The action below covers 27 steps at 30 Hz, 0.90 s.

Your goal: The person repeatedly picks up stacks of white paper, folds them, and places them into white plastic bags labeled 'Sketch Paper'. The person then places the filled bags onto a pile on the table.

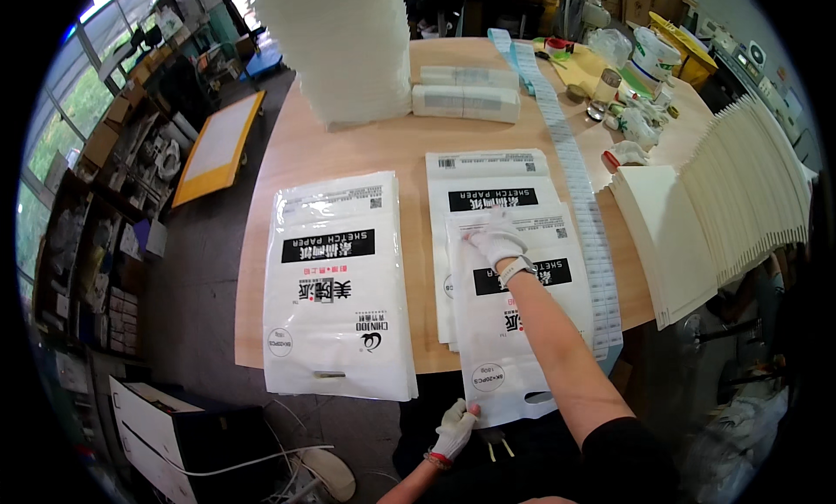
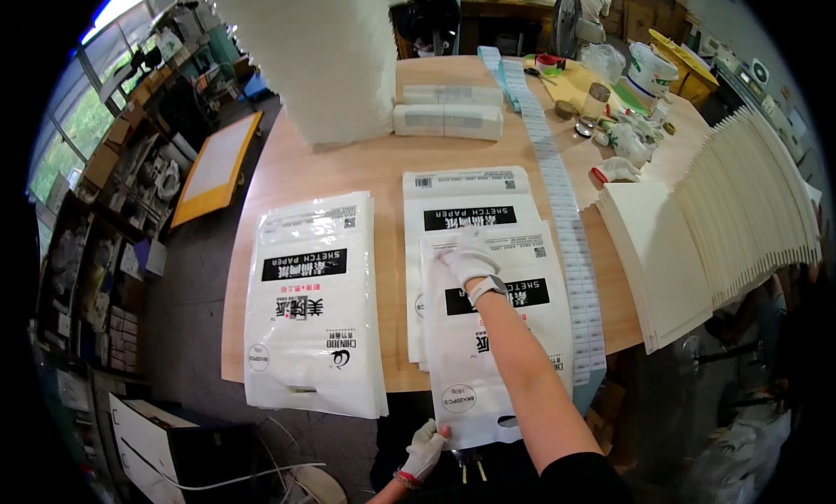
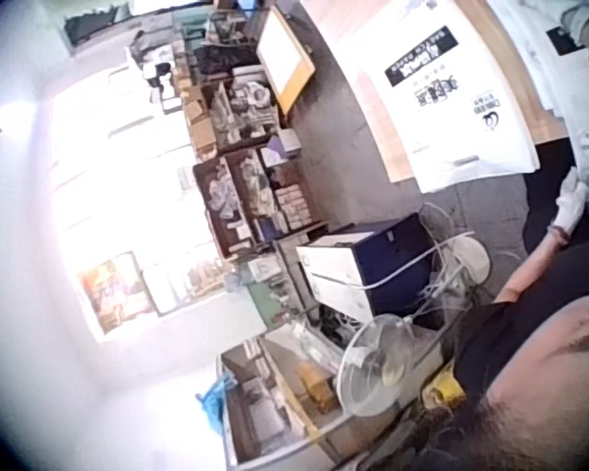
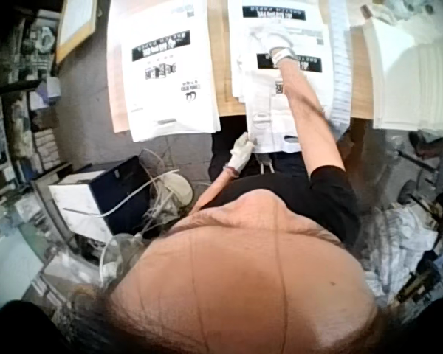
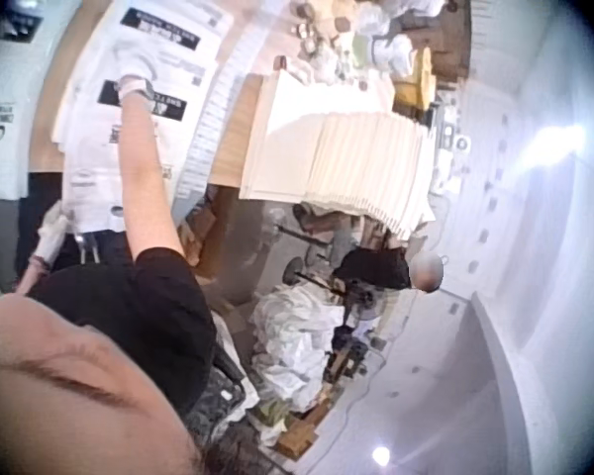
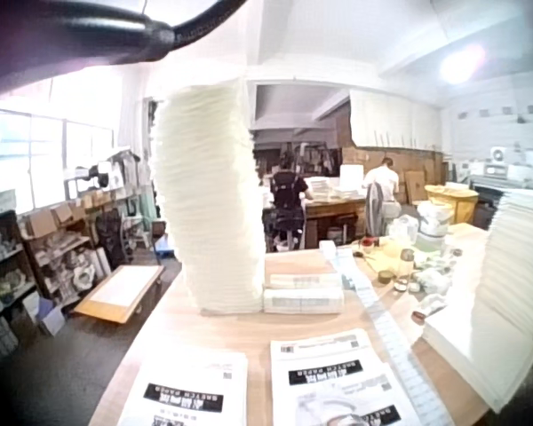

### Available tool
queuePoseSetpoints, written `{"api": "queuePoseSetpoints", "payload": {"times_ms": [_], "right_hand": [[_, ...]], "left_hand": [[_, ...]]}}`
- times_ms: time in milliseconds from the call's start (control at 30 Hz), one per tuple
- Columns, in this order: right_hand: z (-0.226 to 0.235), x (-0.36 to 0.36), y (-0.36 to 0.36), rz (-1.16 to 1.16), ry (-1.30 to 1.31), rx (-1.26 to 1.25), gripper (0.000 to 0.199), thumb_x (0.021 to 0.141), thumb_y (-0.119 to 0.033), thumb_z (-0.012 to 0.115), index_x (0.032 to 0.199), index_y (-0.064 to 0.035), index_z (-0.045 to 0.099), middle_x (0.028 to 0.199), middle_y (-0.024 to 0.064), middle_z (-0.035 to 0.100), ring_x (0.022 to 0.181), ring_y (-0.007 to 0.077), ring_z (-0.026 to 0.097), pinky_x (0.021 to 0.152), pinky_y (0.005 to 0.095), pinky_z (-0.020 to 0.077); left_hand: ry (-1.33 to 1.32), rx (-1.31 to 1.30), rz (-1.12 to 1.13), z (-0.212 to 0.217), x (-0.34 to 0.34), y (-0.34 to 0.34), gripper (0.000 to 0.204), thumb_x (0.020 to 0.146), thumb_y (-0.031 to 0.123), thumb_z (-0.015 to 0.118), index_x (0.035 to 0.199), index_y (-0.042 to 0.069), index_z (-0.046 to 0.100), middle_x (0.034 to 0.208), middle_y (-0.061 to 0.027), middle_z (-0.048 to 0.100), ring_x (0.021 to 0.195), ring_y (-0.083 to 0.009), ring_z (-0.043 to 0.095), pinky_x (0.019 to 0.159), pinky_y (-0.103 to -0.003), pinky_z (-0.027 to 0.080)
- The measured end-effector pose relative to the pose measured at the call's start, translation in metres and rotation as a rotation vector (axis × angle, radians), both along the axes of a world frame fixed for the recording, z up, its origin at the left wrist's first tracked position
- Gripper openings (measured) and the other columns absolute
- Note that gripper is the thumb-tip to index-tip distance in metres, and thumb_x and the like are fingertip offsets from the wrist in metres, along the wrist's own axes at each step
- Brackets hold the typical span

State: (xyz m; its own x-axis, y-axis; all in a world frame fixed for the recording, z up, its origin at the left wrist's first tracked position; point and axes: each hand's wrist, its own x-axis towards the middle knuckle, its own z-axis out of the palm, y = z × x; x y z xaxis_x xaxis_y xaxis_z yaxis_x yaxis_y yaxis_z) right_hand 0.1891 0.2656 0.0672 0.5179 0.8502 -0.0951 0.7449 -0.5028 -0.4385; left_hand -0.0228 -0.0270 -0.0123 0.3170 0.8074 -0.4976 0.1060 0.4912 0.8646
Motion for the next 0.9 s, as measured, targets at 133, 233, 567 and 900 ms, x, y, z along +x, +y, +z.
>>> {"api": "queuePoseSetpoints", "payload": {"times_ms": [133, 233, 567, 900], "right_hand": [[-0.023, 0.067, -0.054, -0.001, 0.239, 0.116, 0.040, 0.081, -0.027, 0.055, 0.114, -0.0065, 0.049, 0.103, 0.0190, 0.056, 0.102, 0.0334, 0.053, 0.086, 0.0391, 0.0416], [-0.013, 0.093, -0.171, 0.037, 0.032, 0.321, 0.028, 0.083, -0.027, 0.051, 0.098, -0.0035, 0.057, 0.101, 0.0173, 0.055, 0.097, 0.0357, 0.050, 0.083, 0.0416, 0.0410], [0.005, -0.013, -0.274, -0.096, 1.318, 0.541, 0.025, 0.087, -0.009, 0.047, 0.107, 0.0037, 0.054, 0.097, 0.0081, 0.060, 0.085, 0.0141, 0.057, 0.075, 0.0267, 0.0464], [0.019, -0.165, -0.127, 0.591, 0.473, 0.012, 0.043, 0.084, -0.043, 0.044, 0.097, -0.0053, 0.059, 0.095, 0.0221, 0.061, 0.090, 0.0364, 0.057, 0.077, 0.0413, 0.0444]], "left_hand": [[-0.029, 0.268, -0.045, 0.027, -0.001, 0.009, 0.023, 0.088, 0.019, 0.051, 0.074, 0.001, 0.047, 0.063, -0.0017, 0.043, 0.060, -0.0099, 0.039, 0.054, -0.028, 0.035], [-0.063, 0.558, -0.080, 0.072, 0.002, 0.031, 0.023, 0.088, 0.016, 0.048, 0.071, 0.001, 0.043, 0.060, -0.0066, 0.040, 0.056, -0.0161, 0.041, 0.052, -0.031, 0.034], [0.132, 1.526, 0.274, 0.134, -0.050, 0.058, 0.030, 0.087, 0.008, 0.050, 0.116, -0.001, 0.047, 0.105, -0.0177, 0.054, 0.089, -0.0275, 0.059, 0.079, -0.036, 0.049], [0.141, 0.391, 0.903, 0.037, -0.291, 0.169, 0.036, 0.085, 0.027, 0.043, 0.109, 0.002, 0.052, 0.106, -0.0118, 0.054, 0.095, -0.0243, 0.054, 0.080, -0.038, 0.046]]}}
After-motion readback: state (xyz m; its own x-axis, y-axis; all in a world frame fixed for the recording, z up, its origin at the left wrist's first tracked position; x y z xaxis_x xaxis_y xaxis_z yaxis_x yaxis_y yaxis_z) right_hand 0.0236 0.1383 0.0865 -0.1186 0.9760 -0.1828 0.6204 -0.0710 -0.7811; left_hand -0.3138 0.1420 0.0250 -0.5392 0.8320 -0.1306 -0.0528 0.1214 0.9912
